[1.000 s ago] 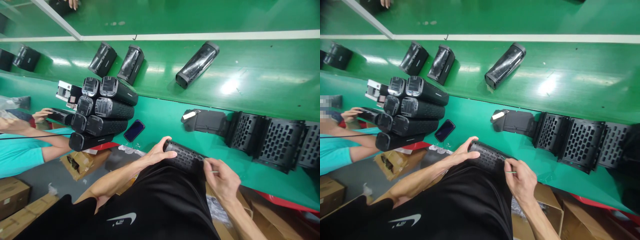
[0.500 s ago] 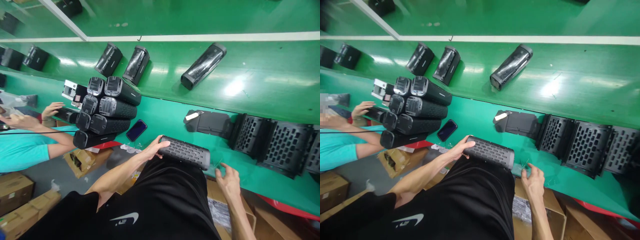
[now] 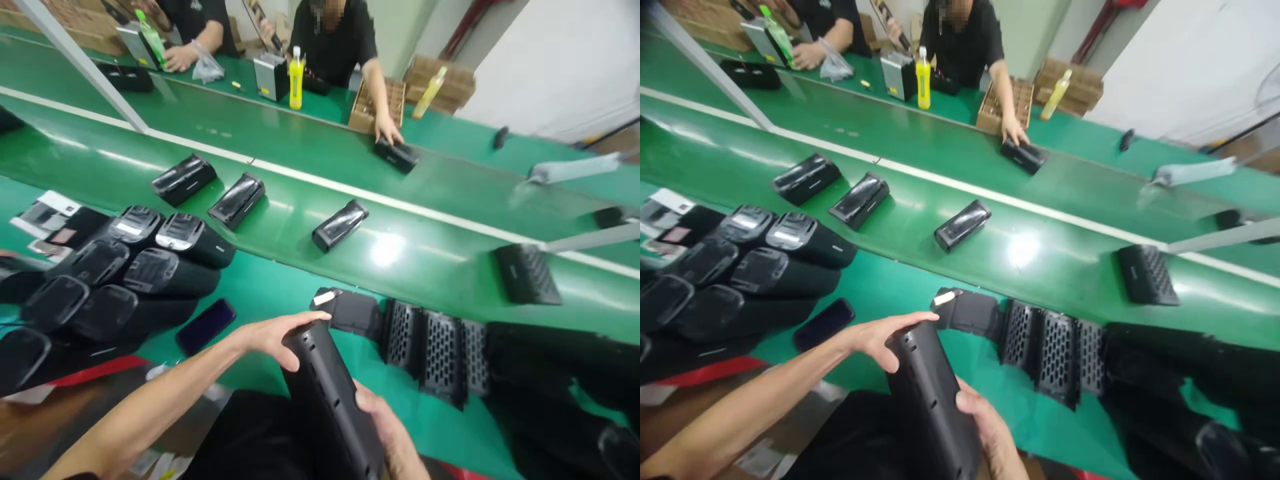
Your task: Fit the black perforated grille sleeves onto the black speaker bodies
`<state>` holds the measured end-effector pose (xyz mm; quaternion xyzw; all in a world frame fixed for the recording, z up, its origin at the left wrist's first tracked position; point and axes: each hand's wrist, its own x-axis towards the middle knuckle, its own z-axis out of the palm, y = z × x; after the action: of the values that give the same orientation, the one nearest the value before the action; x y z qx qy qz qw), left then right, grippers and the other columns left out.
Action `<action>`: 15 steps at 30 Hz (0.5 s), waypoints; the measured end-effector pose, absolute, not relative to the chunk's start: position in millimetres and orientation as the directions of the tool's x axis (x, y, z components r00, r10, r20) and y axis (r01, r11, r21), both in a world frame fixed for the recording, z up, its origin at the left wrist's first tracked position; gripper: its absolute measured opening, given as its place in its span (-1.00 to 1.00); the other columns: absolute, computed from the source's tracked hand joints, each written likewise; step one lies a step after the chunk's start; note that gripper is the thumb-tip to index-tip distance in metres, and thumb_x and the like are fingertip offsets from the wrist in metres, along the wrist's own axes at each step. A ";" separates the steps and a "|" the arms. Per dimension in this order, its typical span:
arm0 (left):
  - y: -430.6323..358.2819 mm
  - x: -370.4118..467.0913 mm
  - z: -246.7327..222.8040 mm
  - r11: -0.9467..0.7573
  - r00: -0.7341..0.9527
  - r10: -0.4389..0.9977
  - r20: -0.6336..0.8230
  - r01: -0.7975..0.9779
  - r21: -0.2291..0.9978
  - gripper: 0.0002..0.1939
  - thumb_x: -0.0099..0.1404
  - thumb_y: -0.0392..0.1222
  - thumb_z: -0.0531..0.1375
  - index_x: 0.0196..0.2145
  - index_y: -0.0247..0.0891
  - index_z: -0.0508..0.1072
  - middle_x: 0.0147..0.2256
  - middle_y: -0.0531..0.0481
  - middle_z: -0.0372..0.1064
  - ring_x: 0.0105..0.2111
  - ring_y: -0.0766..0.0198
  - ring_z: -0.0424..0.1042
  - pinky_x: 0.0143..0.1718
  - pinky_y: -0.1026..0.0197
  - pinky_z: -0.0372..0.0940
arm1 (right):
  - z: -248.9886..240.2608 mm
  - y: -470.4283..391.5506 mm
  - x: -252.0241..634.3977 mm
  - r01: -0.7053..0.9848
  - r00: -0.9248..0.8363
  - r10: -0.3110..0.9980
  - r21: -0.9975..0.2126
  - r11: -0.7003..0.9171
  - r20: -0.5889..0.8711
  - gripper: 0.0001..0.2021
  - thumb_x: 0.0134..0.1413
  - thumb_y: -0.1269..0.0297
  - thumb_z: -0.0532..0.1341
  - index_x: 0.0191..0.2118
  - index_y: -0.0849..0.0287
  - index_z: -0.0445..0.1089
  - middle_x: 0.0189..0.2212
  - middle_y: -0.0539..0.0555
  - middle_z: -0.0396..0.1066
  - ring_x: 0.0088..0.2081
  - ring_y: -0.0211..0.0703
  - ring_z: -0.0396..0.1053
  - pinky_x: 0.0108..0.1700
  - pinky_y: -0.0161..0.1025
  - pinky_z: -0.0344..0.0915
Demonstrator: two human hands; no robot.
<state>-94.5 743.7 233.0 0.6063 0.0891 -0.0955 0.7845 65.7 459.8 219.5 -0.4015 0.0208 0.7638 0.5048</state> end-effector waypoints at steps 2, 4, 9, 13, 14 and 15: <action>758.2 -65.4 230.6 0.322 0.972 0.075 -0.221 0.186 0.928 0.18 -0.04 0.21 0.52 0.44 -0.08 0.17 0.36 -0.19 0.18 0.24 -0.17 0.31 0.22 -0.05 0.26 | 231.7 470.8 89.7 -0.754 -0.035 0.746 -0.472 -0.457 -0.665 -0.13 -0.11 -0.16 0.47 0.33 0.06 0.37 0.07 0.20 0.56 -0.03 0.24 0.57 0.01 0.08 0.46; 767.9 -39.9 221.5 0.378 0.895 0.352 -0.272 0.130 0.917 -0.02 0.09 0.25 0.43 0.36 -0.12 0.27 0.30 -0.23 0.24 0.13 -0.04 0.41 0.06 0.04 0.37 | 240.8 495.5 130.7 -0.656 0.188 0.706 -0.623 -0.427 -0.682 -0.01 -0.09 -0.16 0.47 0.45 -0.01 0.18 0.18 0.18 0.48 0.03 0.23 0.54 0.03 0.07 0.45; 761.6 -16.4 187.6 0.333 0.549 0.750 -0.368 0.167 0.928 -0.57 0.23 0.17 0.30 -0.19 -0.27 0.47 -0.23 -0.07 0.46 -0.23 0.21 0.42 -0.24 0.21 0.33 | 230.6 608.2 270.2 -0.114 0.765 0.462 -0.801 -0.588 -0.449 0.19 -0.17 -0.17 0.47 0.51 0.11 -0.05 0.27 0.32 0.35 0.11 0.31 0.45 0.09 0.10 0.42; 733.4 -44.2 172.1 0.229 0.554 0.731 -0.398 0.350 0.908 -0.71 0.24 0.04 0.27 -0.30 -0.27 0.47 -0.33 -0.02 0.46 -0.31 0.25 0.39 -0.24 0.21 0.28 | 188.5 670.3 341.6 0.105 0.932 0.262 -0.506 -0.856 -0.250 0.06 -0.13 -0.08 0.45 0.44 0.15 0.04 0.26 0.43 0.28 0.23 0.44 0.30 0.26 0.25 0.19; 726.1 -54.5 169.5 0.228 0.552 0.718 -0.423 0.388 0.893 -0.72 0.26 0.03 0.26 -0.30 -0.27 0.48 -0.32 -0.02 0.47 -0.32 0.26 0.38 -0.25 0.22 0.27 | 178.3 675.8 349.9 0.080 0.946 0.210 -0.449 -0.890 -0.248 0.07 -0.13 -0.08 0.45 0.44 0.14 0.02 0.27 0.47 0.24 0.23 0.49 0.29 0.26 0.31 0.16; 719.3 -64.9 166.9 0.237 0.542 0.710 -0.450 0.418 0.877 -0.72 0.27 0.03 0.24 -0.29 -0.26 0.48 -0.31 -0.01 0.47 -0.33 0.26 0.38 -0.27 0.22 0.26 | 169.7 678.1 355.5 0.050 0.953 0.166 -0.411 -0.910 -0.253 0.08 -0.14 -0.08 0.46 0.45 0.13 0.00 0.28 0.50 0.20 0.23 0.53 0.28 0.25 0.36 0.14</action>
<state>-64.9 719.3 166.9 0.6068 0.4648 0.1148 0.6345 355.5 678.1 169.7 -0.9669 -0.0557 0.1425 0.2043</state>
